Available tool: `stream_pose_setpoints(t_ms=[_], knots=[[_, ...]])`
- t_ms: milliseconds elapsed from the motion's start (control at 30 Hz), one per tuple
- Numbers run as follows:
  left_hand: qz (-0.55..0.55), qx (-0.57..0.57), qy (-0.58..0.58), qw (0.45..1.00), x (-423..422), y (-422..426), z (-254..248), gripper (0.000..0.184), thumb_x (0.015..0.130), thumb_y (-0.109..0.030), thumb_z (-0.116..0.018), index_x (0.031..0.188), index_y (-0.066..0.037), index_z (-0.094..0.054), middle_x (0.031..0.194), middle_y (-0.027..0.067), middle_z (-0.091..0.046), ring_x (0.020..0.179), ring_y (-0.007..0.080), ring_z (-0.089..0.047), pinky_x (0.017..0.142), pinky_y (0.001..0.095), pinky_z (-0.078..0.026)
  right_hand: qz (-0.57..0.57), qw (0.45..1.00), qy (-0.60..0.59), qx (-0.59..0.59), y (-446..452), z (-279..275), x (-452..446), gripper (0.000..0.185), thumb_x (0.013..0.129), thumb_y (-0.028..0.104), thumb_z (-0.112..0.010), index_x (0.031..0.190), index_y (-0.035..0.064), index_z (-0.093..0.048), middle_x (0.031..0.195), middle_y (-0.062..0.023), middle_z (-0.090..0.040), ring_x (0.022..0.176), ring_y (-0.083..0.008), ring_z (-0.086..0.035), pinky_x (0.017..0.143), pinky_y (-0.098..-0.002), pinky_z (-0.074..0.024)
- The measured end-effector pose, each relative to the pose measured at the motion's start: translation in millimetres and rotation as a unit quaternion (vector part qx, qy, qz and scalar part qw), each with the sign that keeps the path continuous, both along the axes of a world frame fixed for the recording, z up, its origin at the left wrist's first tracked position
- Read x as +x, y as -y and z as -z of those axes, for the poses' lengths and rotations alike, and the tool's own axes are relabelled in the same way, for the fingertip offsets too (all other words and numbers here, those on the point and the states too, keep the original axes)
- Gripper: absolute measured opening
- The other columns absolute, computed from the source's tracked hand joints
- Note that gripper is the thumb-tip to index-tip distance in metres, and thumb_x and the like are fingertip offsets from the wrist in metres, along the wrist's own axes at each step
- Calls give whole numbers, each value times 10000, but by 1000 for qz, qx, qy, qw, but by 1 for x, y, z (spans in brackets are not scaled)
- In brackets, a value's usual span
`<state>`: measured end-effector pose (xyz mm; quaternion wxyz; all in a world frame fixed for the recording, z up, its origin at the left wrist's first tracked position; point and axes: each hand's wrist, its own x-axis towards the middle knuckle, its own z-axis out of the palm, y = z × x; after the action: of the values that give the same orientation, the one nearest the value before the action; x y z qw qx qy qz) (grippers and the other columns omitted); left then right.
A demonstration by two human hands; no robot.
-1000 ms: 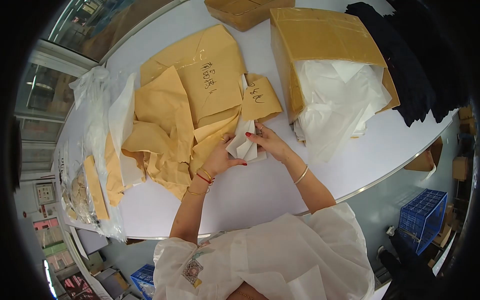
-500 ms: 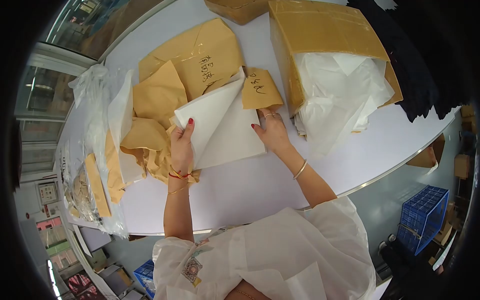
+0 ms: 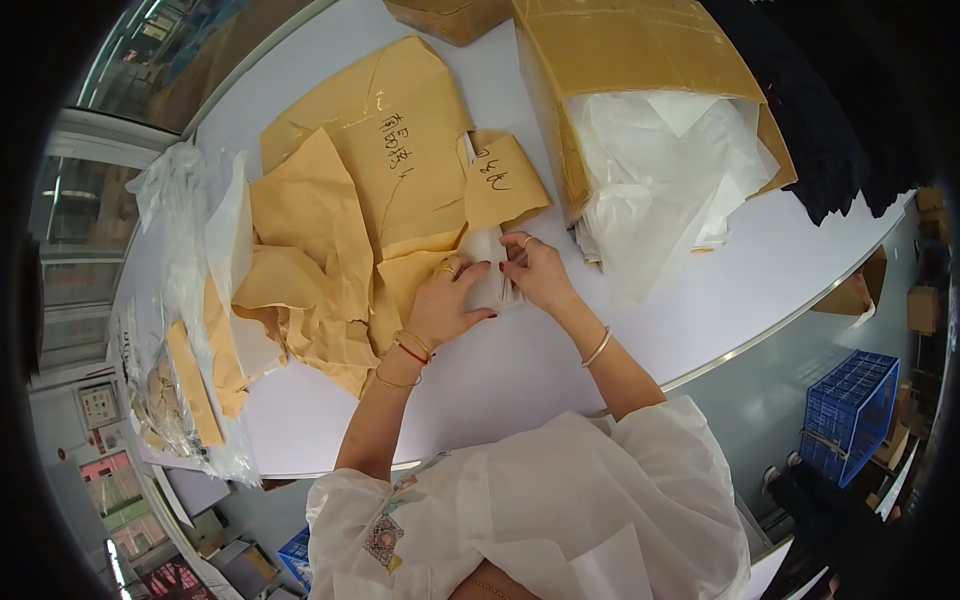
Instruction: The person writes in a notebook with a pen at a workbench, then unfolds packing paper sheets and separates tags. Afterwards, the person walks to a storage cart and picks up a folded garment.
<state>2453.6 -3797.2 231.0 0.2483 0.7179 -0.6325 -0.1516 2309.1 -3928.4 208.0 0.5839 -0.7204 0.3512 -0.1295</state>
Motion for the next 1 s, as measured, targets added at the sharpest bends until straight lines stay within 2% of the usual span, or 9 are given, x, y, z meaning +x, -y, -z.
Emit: stream_pose_setpoints(t_ms=[67,267,400,600,733,767,900,933,1000], knots=[[-6,1,28,1000,-4,3,-3,323,752,-133,-730,1068,-93,-672,980,23,-599,925,214,-555,806,277,-461,17,988,37,150,1,-5,-3,482,790,-70,-559,1255,39,-499,944,-105,-604,742,-141,-557,656,-236,-487],[61,-54,-55,995,14,-5,19,340,735,-155,-748,1062,-93,-675,990,22,-603,882,206,-554,766,276,-461,14,969,99,227,3,-4,-9,494,809,-81,-525,1284,45,-472,904,-90,-602,741,-129,-552,655,-228,-487],[30,69,-215,974,23,-4,12,340,728,-206,-728,1045,-94,-681,1047,29,-603,946,216,-561,803,301,-472,24,948,139,286,3,-6,-12,487,821,-70,-520,1292,40,-465,880,-86,-601,753,-133,-553,672,-233,-490],[46,88,-222,970,27,-3,13,405,730,-210,-715,1103,-68,-650,1068,28,-595,949,223,-557,805,309,-473,23,944,150,293,3,-4,-13,509,819,-72,-525,1309,36,-444,887,-88,-600,763,-135,-552,680,-236,-489],[26,91,-64,993,11,-4,6,475,766,-193,-663,1215,-61,-585,1134,58,-565,989,244,-540,834,331,-466,25,941,158,299,2,-4,-12,533,808,-81,-525,1318,41,-434,896,-89,-597,773,-138,-550,690,-232,-486],[25,91,-64,993,5,-3,6,475,766,-193,-663,1215,-61,-585,1134,58,-565,989,244,-540,834,331,-466,24,941,158,299,1,-5,-12,533,808,-81,-525,1318,41,-434,896,-89,-597,773,-138,-550,690,-232,-486],[-51,6,83,995,-25,-1,11,526,791,-176,-620,1294,-59,-517,1212,98,-524,1073,266,-509,886,344,-450,24,944,151,293,-1,-7,-10,541,811,-81,-509,1329,53,-424,904,-87,-592,783,-130,-546,700,-221,-482],[-50,6,83,995,-26,-3,12,526,791,-176,-620,1294,-59,-517,1212,98,-524,1073,266,-509,886,344,-450,24,944,151,292,-3,-8,-11,541,811,-81,-509,1329,53,-424,904,-87,-592,783,-130,-546,700,-221,-482],[-75,-24,104,991,-24,-4,13,532,790,-168,-617,1299,-55,-510,1242,131,-516,1119,275,-494,930,352,-432,24,969,121,215,-7,-9,-11,582,787,-85,-529,1335,82,-426,916,-94,-596,791,-154,-556,716,-237,-482]])
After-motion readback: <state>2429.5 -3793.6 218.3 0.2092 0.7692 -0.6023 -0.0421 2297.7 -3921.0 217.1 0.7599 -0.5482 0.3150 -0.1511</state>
